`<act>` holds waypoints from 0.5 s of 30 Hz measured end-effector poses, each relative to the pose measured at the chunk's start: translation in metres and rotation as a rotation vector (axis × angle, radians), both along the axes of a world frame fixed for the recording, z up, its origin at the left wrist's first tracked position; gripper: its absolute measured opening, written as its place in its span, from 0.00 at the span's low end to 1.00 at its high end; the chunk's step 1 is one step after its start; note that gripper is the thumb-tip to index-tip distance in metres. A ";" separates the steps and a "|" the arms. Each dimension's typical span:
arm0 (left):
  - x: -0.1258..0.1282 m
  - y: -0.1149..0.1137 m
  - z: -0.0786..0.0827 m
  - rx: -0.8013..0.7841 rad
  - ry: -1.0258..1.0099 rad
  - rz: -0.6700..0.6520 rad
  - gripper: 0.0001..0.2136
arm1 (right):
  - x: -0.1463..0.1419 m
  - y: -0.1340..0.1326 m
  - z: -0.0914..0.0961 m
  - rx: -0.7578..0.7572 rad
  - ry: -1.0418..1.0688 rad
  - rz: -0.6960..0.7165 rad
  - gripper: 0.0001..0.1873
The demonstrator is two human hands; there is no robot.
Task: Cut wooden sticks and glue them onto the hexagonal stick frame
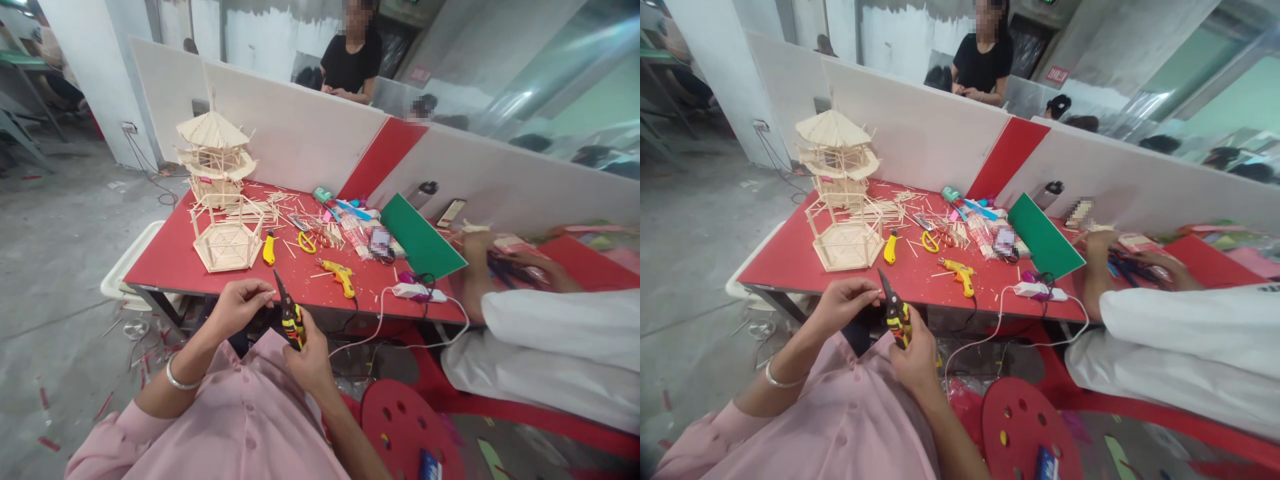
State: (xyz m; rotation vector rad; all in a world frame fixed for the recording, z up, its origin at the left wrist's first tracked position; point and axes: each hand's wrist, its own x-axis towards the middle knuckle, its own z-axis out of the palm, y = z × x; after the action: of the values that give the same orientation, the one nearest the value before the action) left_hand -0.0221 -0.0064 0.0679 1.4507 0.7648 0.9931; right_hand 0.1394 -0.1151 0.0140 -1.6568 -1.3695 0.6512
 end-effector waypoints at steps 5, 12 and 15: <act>-0.001 0.005 -0.001 -0.104 -0.112 0.069 0.10 | 0.013 0.005 -0.003 0.005 -0.123 -0.025 0.42; 0.001 0.009 -0.005 -0.393 -0.391 0.061 0.15 | 0.034 0.054 0.022 -0.414 -0.709 -0.204 0.42; 0.000 0.011 -0.004 -0.488 -0.467 0.076 0.15 | 0.039 0.077 0.020 -0.449 -0.829 -0.177 0.41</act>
State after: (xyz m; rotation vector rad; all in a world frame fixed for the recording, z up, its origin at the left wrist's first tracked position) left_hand -0.0219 0.0048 0.0641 0.7371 0.6578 1.0599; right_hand 0.1787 -0.0381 0.0340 -2.5518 -1.6732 0.1481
